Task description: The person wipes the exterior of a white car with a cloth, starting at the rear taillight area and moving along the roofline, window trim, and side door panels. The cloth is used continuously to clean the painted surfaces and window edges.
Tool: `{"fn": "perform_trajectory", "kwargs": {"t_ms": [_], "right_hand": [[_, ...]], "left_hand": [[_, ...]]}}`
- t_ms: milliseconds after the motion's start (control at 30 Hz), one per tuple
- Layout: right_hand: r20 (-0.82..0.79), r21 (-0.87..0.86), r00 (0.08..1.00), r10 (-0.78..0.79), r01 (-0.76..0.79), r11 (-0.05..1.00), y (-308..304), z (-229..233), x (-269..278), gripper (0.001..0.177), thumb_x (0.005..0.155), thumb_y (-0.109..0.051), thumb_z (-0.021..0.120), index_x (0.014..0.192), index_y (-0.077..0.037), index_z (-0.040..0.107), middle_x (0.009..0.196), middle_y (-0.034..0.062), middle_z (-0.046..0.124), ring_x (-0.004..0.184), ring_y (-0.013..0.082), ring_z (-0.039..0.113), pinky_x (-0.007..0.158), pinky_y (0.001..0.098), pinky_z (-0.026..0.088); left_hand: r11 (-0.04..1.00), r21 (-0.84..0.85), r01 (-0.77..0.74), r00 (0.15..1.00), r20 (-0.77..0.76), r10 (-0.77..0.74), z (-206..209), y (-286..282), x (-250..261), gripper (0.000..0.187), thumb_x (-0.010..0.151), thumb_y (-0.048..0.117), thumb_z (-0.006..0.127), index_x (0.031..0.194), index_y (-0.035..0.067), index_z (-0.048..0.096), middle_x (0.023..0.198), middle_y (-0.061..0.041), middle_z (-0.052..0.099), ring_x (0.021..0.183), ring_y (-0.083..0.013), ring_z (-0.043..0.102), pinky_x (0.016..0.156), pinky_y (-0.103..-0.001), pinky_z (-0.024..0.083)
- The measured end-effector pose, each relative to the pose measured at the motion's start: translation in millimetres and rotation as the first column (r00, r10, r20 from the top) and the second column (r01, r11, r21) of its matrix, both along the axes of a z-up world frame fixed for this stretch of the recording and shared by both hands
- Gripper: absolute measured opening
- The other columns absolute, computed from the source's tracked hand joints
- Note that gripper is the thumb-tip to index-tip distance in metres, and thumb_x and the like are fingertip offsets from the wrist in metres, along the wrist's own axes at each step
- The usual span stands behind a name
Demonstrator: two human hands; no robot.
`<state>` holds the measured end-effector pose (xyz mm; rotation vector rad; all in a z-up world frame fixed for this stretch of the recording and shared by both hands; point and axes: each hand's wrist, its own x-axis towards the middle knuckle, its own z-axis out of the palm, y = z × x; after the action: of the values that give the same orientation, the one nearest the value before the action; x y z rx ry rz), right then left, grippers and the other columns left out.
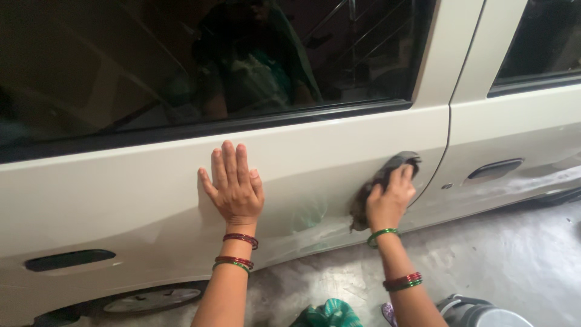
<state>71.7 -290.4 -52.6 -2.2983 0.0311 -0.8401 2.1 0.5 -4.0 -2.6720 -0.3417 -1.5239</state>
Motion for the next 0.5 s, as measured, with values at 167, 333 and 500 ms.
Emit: {"fn": "perform_trajectory", "kwargs": {"t_ms": [167, 333, 500], "right_hand": [[0.019, -0.075, 0.993, 0.116, -0.114, 0.991, 46, 31, -37, 0.074, 0.079, 0.001, 0.067, 0.149, 0.0, 0.047, 0.156, 0.0255, 0.041, 0.126, 0.0477, 0.044, 0.106, 0.0484, 0.042], [0.115, -0.21, 0.966, 0.234, -0.206, 0.956, 82, 54, -64, 0.061, 0.085, -0.001, 0.068, 0.144, -0.007, 0.053, 0.149, 0.0213, 0.049, 0.123, 0.0465, 0.047, 0.105, 0.0492, 0.043], [0.099, -0.229, 0.948, 0.301, -0.273, 0.934, 84, 62, -71, 0.062, 0.084, 0.0, 0.067, 0.144, -0.011, 0.056, 0.147, 0.0173, 0.053, 0.123, 0.0449, 0.05, 0.1, 0.0458, 0.049]], "left_hand": [[1.0, -0.003, 0.009, 1.0, 0.003, -0.009, 2, 0, 0, 0.053, 0.11, 0.03, 0.035, 0.161, 0.018, 0.04, 0.168, -0.006, 0.036, 0.156, -0.0261, 0.03, 0.128, -0.056, 0.012], [1.0, -0.017, 0.007, 1.0, -0.03, -0.007, 3, -1, -1, 0.053, 0.11, 0.03, 0.035, 0.162, 0.018, 0.04, 0.168, -0.006, 0.035, 0.157, -0.0257, 0.029, 0.128, -0.056, 0.011], [0.999, -0.036, 0.013, 0.999, -0.046, -0.015, 3, -1, -2, 0.053, 0.11, 0.032, 0.035, 0.162, 0.019, 0.039, 0.169, -0.005, 0.034, 0.157, -0.0245, 0.027, 0.128, -0.055, 0.01]]}}
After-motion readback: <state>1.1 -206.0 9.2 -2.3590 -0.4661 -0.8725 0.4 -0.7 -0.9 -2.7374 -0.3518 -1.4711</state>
